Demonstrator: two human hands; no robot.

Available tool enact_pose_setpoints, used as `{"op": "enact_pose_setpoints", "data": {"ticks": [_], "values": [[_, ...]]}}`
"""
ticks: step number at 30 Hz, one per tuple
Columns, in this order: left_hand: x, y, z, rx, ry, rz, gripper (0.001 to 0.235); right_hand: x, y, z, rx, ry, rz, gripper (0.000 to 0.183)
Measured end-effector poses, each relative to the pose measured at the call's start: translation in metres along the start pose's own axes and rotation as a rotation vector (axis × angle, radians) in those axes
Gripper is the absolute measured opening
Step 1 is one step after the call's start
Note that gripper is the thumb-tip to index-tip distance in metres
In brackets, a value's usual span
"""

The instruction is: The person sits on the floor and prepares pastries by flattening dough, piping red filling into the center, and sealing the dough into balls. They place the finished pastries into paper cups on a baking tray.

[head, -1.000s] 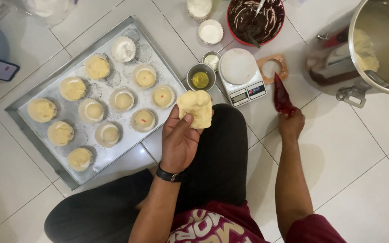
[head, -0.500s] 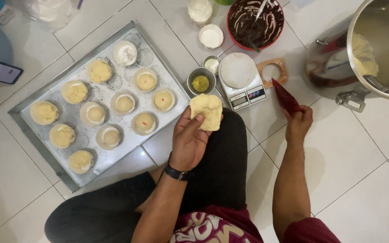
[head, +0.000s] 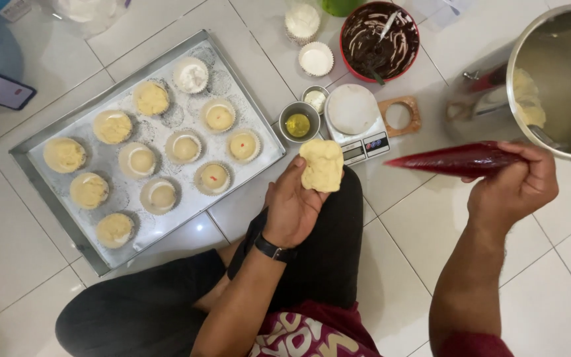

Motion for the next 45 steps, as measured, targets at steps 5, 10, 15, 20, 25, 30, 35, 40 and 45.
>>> {"op": "enact_pose_setpoints", "data": {"ticks": [5, 10, 15, 20, 25, 30, 35, 40, 45], "values": [[-0.001, -0.023, -0.001, -0.050, -0.048, -0.072, 0.021, -0.044, -0.002, 0.042, 0.295, 0.042, 0.235, 0.026], [0.009, -0.038, -0.003, -0.003, -0.060, -0.063, 0.027, -0.078, -0.009, 0.071, 0.388, 0.067, 0.308, 0.025], [0.000, -0.053, -0.018, 0.032, -0.125, -0.172, 0.053, -0.091, -0.013, 0.078, 0.496, 0.093, 0.431, 0.023], [0.017, -0.056, -0.013, 0.012, -0.107, 0.007, 0.037, -0.097, -0.014, 0.095, 0.563, 0.066, 0.500, 0.026], [0.020, -0.060, -0.015, -0.016, -0.093, 0.090, 0.038, -0.101, -0.013, 0.107, 0.692, 0.025, 0.523, 0.025], [0.021, -0.063, -0.015, -0.009, -0.091, 0.113, 0.039, -0.099, -0.010, 0.101, 0.766, -0.073, 0.521, 0.023], [0.022, -0.063, -0.016, -0.030, -0.078, 0.102, 0.037, -0.096, -0.008, 0.102, 0.756, -0.043, 0.546, 0.022], [0.023, -0.061, -0.016, -0.026, -0.075, 0.082, 0.034, -0.095, -0.013, 0.103, 0.748, 0.014, 0.575, 0.023], [0.021, -0.062, -0.018, -0.026, -0.073, 0.077, 0.037, -0.092, -0.014, 0.104, 0.727, -0.007, 0.568, 0.025]]}}
Point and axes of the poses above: each hand's wrist, its own y-axis towards the middle knuckle, its own x-axis out of the back of the hand, z = x × y, the point moved 1 cm from there along y, towards the middle knuckle, and after that the axes turned 11 degrees about y, right-handed, at the moved point
